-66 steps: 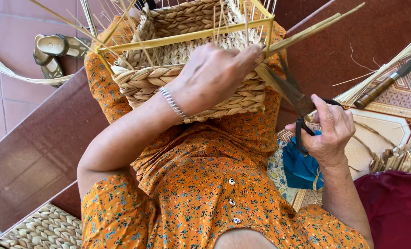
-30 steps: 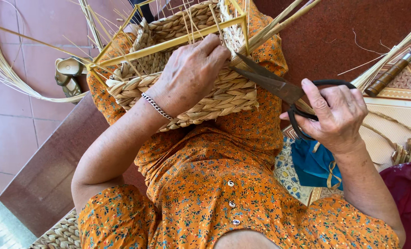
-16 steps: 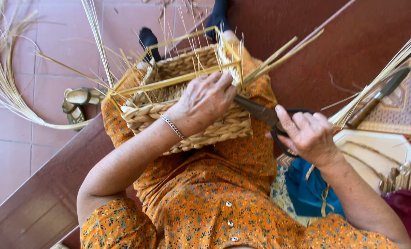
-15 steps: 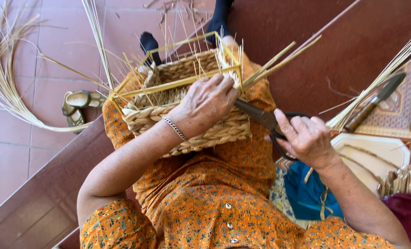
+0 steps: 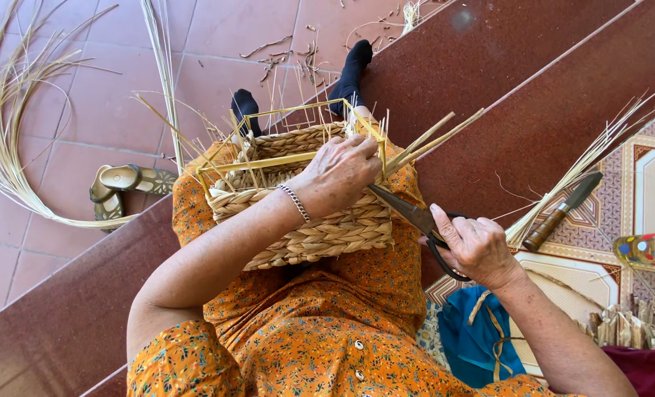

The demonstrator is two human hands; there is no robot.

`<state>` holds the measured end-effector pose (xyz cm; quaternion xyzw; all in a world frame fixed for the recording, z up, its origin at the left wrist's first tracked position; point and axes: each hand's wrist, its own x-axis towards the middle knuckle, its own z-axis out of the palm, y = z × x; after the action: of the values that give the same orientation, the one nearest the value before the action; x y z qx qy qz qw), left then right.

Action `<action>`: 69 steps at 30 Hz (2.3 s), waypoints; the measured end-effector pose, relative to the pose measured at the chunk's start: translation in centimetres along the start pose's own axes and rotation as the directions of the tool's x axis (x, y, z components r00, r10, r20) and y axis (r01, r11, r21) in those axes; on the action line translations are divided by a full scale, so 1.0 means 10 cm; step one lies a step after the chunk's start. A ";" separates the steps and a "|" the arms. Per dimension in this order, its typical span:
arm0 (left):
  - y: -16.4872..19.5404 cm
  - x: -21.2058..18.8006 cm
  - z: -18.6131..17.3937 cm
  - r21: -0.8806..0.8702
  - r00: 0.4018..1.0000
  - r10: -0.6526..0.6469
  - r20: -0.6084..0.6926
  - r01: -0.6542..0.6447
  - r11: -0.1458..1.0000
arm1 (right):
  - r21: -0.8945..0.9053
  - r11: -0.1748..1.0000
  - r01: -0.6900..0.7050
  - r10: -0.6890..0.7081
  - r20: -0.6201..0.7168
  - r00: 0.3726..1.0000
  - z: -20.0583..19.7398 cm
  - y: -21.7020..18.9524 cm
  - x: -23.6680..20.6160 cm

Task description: The person weaves a rectangular basket by hand, interlacing long dried palm strips through a vertical frame. They periodically use scissors to trim excess material and a wooden mallet to tighten the weave.

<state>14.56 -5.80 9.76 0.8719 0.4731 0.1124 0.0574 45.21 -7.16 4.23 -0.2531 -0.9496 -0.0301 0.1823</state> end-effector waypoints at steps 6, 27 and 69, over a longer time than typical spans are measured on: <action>-0.07 -0.04 0.10 -0.006 0.999 0.017 -0.030 -0.017 1.000 | -0.003 0.998 -0.057 0.056 -0.023 0.998 -0.07 -0.08 0.02; -0.08 -0.97 -0.60 -0.325 0.979 -0.113 -0.171 0.052 0.944 | 0.146 0.909 -0.389 0.402 -0.072 0.913 0.37 0.14 -0.83; 0.81 -0.69 0.92 0.012 0.975 -0.036 -0.218 0.039 0.999 | -0.005 0.481 -0.877 0.824 0.343 0.450 1.60 0.87 -0.89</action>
<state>19.83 -15.92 1.58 0.8457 0.4938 0.2024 0.0005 51.40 -1.37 -14.20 -0.6800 -0.7075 0.1865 0.0478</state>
